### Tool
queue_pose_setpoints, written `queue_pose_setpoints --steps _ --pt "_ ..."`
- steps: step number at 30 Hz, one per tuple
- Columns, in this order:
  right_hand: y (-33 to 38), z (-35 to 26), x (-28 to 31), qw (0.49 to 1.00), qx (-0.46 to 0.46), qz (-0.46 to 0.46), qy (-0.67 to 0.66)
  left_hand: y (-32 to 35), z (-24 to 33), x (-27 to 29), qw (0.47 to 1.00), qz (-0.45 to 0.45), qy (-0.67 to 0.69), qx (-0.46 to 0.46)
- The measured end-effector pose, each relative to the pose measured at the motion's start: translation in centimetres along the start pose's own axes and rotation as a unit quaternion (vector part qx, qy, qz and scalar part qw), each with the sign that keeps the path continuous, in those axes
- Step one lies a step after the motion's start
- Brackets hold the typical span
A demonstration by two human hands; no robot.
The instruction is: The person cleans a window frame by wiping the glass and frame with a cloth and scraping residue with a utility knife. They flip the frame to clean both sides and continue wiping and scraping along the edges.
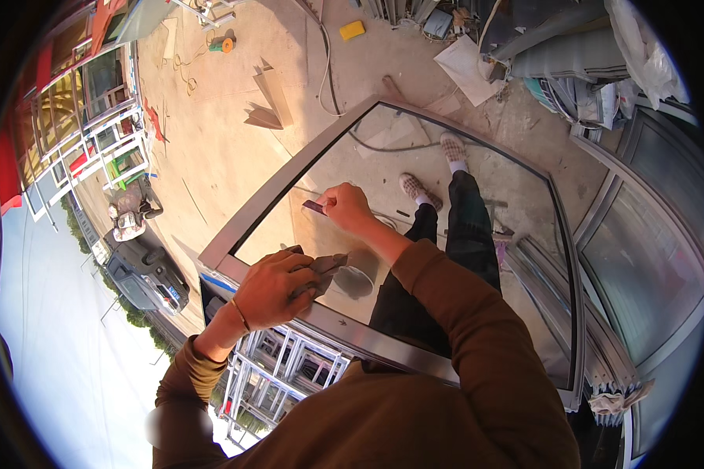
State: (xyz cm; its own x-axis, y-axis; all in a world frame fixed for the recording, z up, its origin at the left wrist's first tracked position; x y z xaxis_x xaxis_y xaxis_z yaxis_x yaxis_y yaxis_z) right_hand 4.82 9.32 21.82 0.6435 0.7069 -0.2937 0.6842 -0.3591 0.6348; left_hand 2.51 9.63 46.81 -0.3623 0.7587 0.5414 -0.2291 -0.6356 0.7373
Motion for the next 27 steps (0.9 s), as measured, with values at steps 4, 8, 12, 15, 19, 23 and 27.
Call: queue_pose_setpoints --steps 4,8,12,15,19,23,27 --pt "0.5 -2.2 -2.0 0.994 0.088 -0.056 -0.029 0.2 -0.3 0.4 0.999 0.035 -0.007 -0.012" --pt "0.3 -2.1 -0.8 0.998 0.06 0.003 0.014 0.4 -0.7 0.0 0.999 0.04 -0.004 -0.007" --pt "0.5 -2.4 -1.1 0.996 0.085 0.003 -0.001 0.3 -0.9 -0.5 1.0 0.025 0.0 -0.002" --pt "0.8 -3.0 -0.7 0.992 0.124 0.03 0.017 0.2 -0.7 0.0 0.999 0.052 -0.008 -0.011" --pt "1.3 -2.6 -0.7 0.996 0.088 0.02 0.008 -0.1 -0.6 -0.4 0.999 0.032 -0.007 -0.005" --pt "1.8 -3.3 -2.7 0.991 0.1 -0.076 0.046 0.0 -0.6 -0.6 0.999 0.028 -0.021 0.01" --pt "0.8 -2.0 -0.9 0.996 0.042 -0.043 -0.07 0.3 -1.4 -1.5 1.0 0.012 -0.011 0.001"
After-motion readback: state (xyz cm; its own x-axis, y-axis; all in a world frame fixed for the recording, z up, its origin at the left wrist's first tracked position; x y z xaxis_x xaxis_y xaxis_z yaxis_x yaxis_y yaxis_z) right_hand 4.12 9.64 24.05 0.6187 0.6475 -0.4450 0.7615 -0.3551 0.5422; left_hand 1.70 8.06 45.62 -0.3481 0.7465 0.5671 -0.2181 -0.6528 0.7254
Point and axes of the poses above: each hand's wrist, its own y-axis away from the middle knuckle, its own x-axis out of the back of the hand, z = x × y, the point moved 9 cm from there along -y, towards the middle knuckle, and after that the axes turned 9 degrees about -y, right-handed, at the moved point
